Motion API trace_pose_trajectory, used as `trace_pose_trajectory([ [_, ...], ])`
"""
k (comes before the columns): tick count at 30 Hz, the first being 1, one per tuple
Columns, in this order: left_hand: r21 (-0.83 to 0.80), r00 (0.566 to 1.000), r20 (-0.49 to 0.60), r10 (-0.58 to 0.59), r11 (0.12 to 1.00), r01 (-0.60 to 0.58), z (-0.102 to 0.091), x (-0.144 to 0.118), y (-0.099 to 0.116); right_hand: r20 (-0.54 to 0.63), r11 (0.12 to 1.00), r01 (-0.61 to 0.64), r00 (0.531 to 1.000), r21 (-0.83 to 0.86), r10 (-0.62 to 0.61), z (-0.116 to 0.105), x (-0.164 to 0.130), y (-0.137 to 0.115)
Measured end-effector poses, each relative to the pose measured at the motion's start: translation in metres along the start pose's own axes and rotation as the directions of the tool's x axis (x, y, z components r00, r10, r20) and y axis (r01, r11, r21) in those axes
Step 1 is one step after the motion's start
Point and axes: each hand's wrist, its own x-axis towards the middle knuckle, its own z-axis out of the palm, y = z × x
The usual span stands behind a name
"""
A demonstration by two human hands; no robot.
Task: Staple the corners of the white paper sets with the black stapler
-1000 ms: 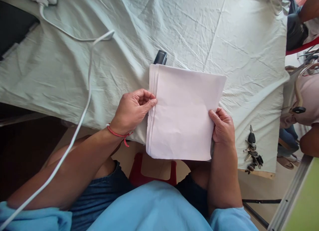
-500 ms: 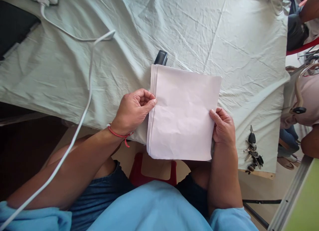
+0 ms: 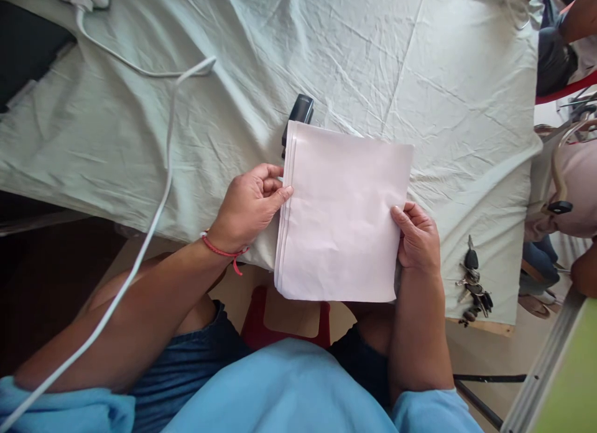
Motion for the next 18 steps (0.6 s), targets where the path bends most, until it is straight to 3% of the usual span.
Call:
trace_pose_trajectory([
  [18,0.079,0.992,0.066,0.109,0.99,-0.114,-0.0015,0.0011,-0.0034,0.004,1.0,-0.022,1.0,-0.006,0.022,0.0,-0.0014,-0.0024],
])
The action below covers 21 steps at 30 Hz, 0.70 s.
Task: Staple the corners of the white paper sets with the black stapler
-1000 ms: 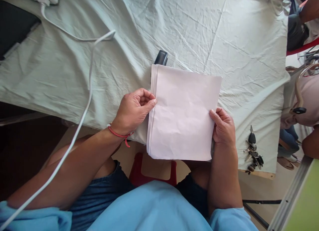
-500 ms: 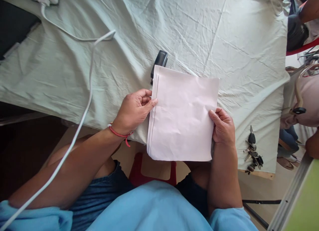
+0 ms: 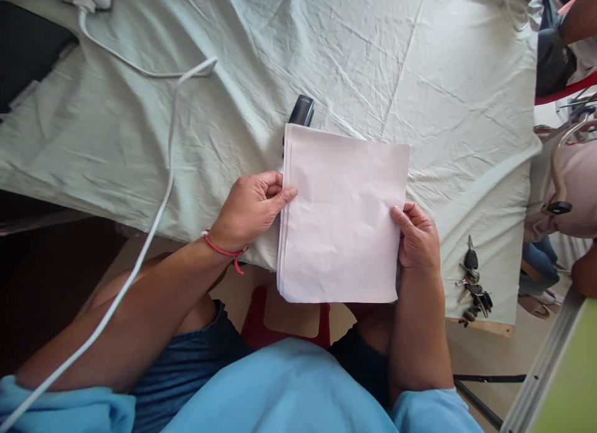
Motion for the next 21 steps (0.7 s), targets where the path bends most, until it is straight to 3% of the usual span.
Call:
trace_pose_trajectory([
  [11,0.045,0.996,0.081,0.022,0.999,-0.026,-0.0029,-0.0019,0.0098,0.077,0.994,-0.008,0.997,-0.111,0.016,-0.0004,-0.0068,-0.0022],
  [21,0.118,0.998,0.039,0.046,0.992,-0.051,-0.0004,-0.0012,0.0065,0.09,0.993,0.051,0.995,-0.103,-0.042,0.0004,-0.0071,0.0004],
])
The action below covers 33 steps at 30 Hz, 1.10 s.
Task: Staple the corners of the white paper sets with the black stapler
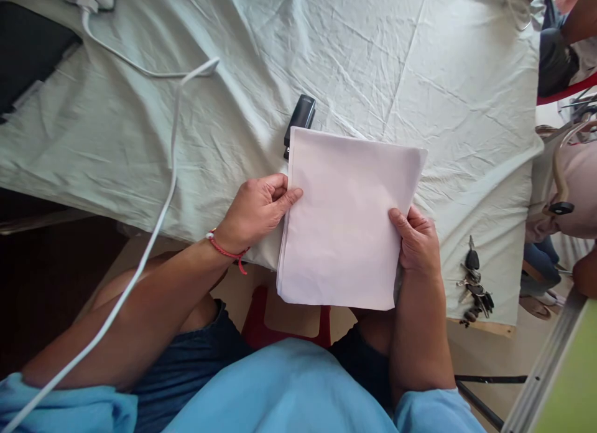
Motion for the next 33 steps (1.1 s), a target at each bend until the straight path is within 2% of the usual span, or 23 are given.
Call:
trace_pose_trajectory([
  [5,0.022,1.0,0.022,-0.004,1.0,0.003,-0.0013,-0.0007,0.0013,0.005,1.0,-0.019,1.0,0.004,0.019,0.0006,-0.0008,-0.0004],
  [11,0.058,0.994,0.089,0.059,0.996,-0.065,-0.0021,-0.0015,0.0045,0.026,1.0,0.015,1.0,0.021,-0.016,0.0001,-0.0006,-0.0007],
  [14,0.029,0.988,0.142,0.059,0.998,-0.064,-0.0008,-0.0024,0.0049,-0.019,1.0,0.013,1.0,0.028,-0.012,-0.001,0.0,0.0001],
  [18,0.012,0.99,0.135,0.034,0.999,-0.036,0.0011,-0.0033,0.0048,-0.074,0.999,0.025,0.997,0.027,-0.023,-0.0014,0.0004,0.0018],
  [25,-0.142,0.99,0.139,-0.001,0.99,0.021,0.0017,-0.0034,0.0055,-0.166,0.987,0.158,0.974,0.005,-0.155,0.003,0.0027,0.0003],
  [33,-0.095,0.986,0.167,0.023,0.995,-0.007,-0.0008,-0.0023,0.0056,-0.231,0.986,0.148,0.965,0.078,-0.126,0.0061,0.0031,-0.0029],
])
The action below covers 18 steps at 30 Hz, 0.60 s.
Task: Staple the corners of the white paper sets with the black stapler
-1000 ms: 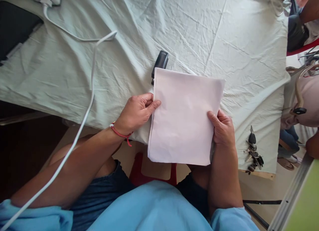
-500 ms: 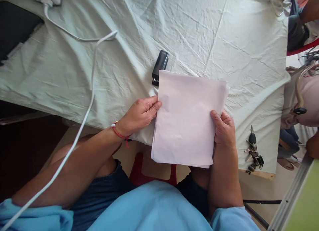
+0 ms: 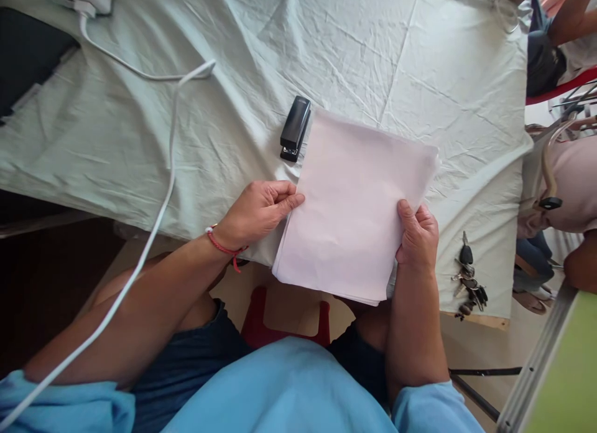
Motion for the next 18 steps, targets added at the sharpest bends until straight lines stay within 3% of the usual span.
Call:
trace_pose_trajectory([
  [5,-0.043,1.0,0.004,-0.003,0.999,0.003,-0.0001,-0.0001,-0.0023,0.01,1.0,-0.012,1.0,-0.018,0.012,0.0025,-0.0041,-0.002],
  [10,-0.08,0.999,0.006,-0.049,0.996,0.05,0.0004,-0.0013,-0.0029,-0.044,0.997,0.078,0.996,-0.01,-0.079,0.0057,-0.0036,-0.0016],
  [18,0.013,0.992,0.095,-0.078,0.997,0.077,-0.0027,-0.0031,-0.0012,-0.16,0.982,0.188,0.97,0.027,-0.181,0.0035,0.0037,0.004],
])
